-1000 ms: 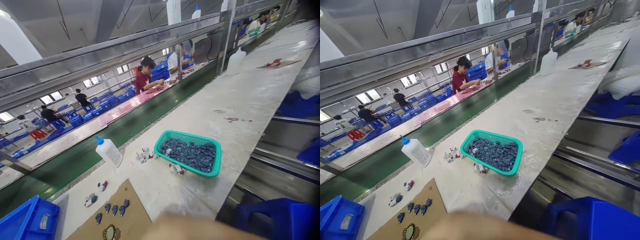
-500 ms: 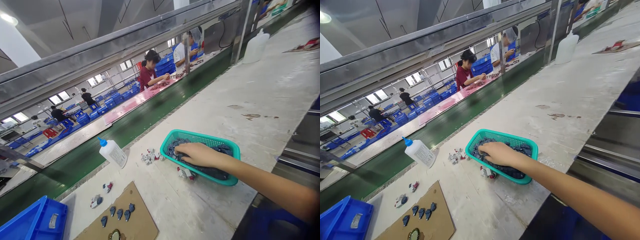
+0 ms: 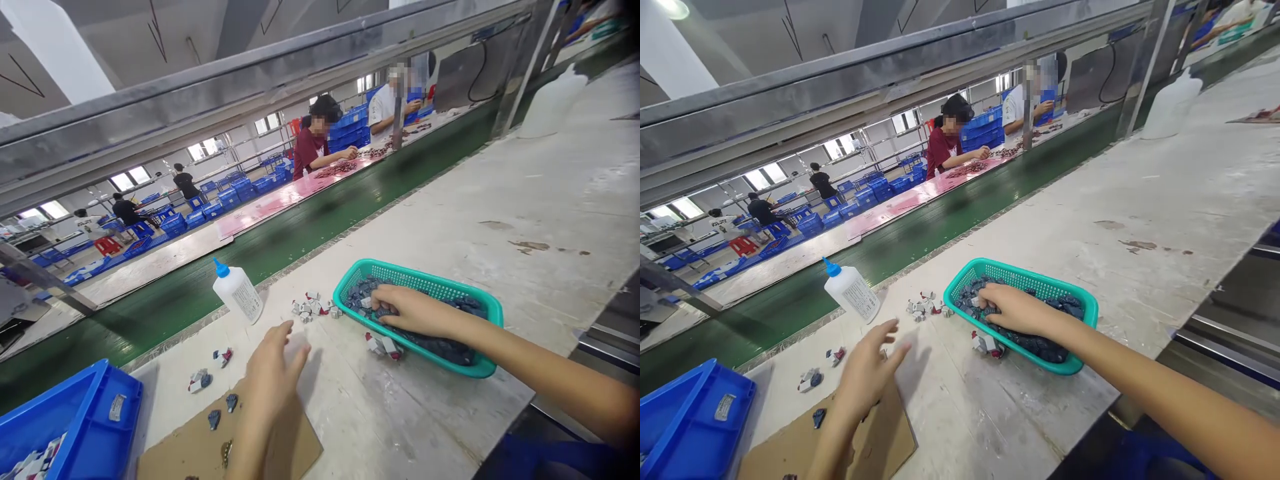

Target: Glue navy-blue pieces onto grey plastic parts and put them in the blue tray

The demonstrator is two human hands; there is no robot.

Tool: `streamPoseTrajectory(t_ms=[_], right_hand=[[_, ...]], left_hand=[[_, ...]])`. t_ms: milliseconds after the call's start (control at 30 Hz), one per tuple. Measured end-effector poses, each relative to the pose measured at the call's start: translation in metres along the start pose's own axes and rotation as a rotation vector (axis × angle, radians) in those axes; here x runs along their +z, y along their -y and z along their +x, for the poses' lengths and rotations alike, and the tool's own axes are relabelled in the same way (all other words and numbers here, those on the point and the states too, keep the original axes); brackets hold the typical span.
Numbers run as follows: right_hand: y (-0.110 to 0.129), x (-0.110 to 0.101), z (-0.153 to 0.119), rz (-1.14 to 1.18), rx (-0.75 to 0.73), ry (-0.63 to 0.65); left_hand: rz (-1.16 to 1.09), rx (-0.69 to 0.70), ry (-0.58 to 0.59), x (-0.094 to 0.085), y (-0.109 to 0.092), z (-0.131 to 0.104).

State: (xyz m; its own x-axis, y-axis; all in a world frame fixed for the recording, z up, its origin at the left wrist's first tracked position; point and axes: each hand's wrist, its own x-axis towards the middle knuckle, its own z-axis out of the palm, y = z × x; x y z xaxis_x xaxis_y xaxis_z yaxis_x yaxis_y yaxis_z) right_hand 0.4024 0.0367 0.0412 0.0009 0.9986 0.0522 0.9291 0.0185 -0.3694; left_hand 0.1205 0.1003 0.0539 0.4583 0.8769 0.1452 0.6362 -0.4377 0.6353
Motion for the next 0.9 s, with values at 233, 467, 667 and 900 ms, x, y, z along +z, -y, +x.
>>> streamPoseTrajectory(t_ms=[233, 467, 667, 900], right_hand=[[0.001, -0.016, -0.020, 0.055, -0.010, -0.033], [0.034, -0.022, -0.028, 0.204, -0.031, -0.158], [0.094, -0.002, -0.013, 0.420, -0.135, -0.109], [0.149, 0.046, -0.006, 0.807, -0.187, 0.035]], left_hand=[[0.017, -0.092, -0.004, 0.051, -0.010, 0.071], [-0.440, -0.049, 0.024, 0.027, 0.002, 0.037], [-0.784, -0.160, 0.029, 0.009, 0.016, -0.007], [-1.091, -0.355, 0.015, 0.005, 0.017, -0.085]])
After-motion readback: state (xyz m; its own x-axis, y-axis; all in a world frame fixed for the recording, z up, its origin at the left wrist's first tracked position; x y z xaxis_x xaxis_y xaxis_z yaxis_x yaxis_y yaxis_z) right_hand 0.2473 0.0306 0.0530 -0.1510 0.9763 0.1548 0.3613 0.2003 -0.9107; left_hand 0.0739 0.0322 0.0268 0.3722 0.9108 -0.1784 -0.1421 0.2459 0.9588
